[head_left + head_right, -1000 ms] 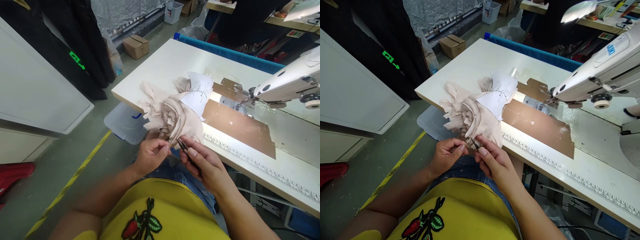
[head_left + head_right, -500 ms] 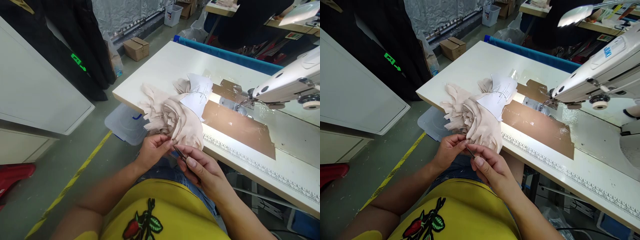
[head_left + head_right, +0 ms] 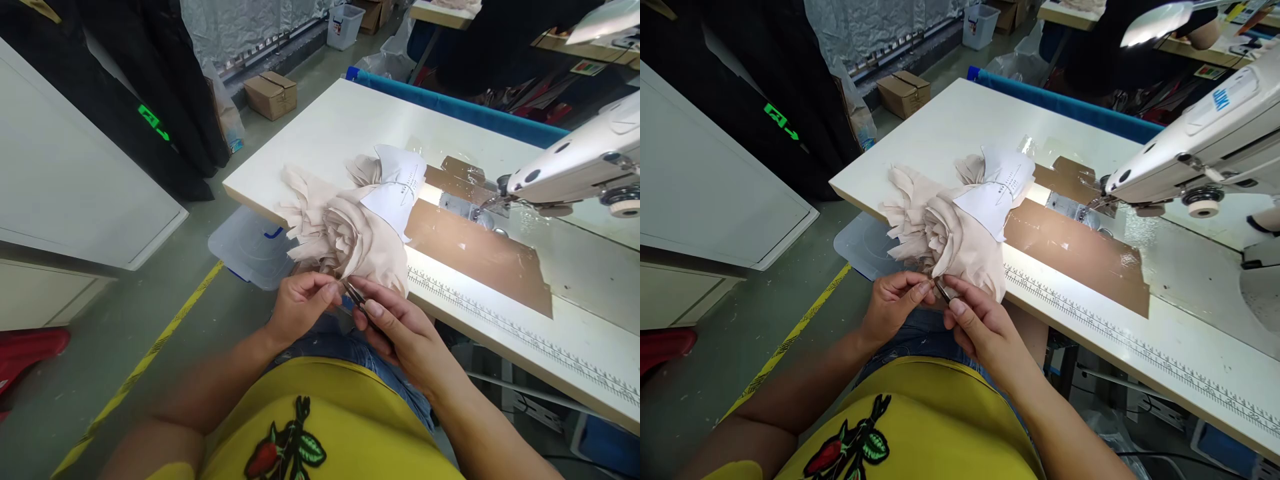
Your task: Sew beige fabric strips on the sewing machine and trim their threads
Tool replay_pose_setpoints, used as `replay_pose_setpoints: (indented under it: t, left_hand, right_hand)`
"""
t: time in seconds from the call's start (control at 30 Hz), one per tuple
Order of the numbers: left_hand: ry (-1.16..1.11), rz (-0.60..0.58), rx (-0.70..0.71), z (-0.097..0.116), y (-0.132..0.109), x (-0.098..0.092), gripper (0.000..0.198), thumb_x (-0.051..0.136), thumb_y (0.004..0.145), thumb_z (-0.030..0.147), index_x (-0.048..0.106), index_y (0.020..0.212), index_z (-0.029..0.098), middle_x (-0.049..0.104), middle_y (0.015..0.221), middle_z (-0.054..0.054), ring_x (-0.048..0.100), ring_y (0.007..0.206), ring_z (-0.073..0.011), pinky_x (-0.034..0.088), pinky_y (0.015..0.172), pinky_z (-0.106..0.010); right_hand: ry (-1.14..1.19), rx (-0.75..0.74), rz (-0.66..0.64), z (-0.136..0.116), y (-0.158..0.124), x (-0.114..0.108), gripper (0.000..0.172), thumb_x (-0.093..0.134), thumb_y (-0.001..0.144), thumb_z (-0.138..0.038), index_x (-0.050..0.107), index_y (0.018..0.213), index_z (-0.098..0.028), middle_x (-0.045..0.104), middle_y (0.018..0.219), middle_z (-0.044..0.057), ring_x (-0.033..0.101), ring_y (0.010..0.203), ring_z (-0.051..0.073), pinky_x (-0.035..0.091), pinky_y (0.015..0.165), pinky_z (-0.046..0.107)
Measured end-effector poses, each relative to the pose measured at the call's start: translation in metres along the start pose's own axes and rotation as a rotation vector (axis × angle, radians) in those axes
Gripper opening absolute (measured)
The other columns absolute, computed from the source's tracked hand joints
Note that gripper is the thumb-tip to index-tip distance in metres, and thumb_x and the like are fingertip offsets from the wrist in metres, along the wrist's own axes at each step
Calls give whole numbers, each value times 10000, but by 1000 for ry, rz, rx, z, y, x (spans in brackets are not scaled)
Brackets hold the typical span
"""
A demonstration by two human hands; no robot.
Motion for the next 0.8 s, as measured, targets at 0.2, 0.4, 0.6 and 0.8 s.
replay_pose_setpoints:
  t: [0.2,0.4,0.6,0.8]
  left_hand:
    - [108,-18,85,4,-2,1,133,603,839,260,676,825,149,681,684,-16,624,616,-116,528,621,-216]
    - [154,-33,107,4,-2,2,161,597,842,287,673,810,148,686,703,-25,633,636,-130,529,624,-228]
    - [170,-59,140,5,-5,2,159,592,843,284,672,820,148,687,708,-33,635,651,-135,523,638,-236]
    - [109,27,19,-4,-1,-11,267,562,863,359,633,709,153,634,604,-5,579,580,-111,482,609,-227]
  right_hand:
    - [-22,13,48,2,5,-5,397,694,779,-411,622,1104,-194,525,666,-27,295,398,3,163,352,154]
    - [-2,9,71,1,6,-3,415,723,743,-424,638,1073,-187,519,632,-33,280,388,9,157,353,161]
    - [-6,5,80,3,7,-3,420,728,733,-430,643,1063,-184,511,617,-39,271,384,9,158,364,165]
    - [-5,23,86,8,3,-1,408,713,740,-441,644,1055,-192,518,633,-31,260,398,11,137,373,168]
Point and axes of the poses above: each hand's wrist, its own y-axis towards the middle knuckle, its own x-axis out of the palm, z = x × y, the point moved 3 cm from there along y, towards the middle knuckle
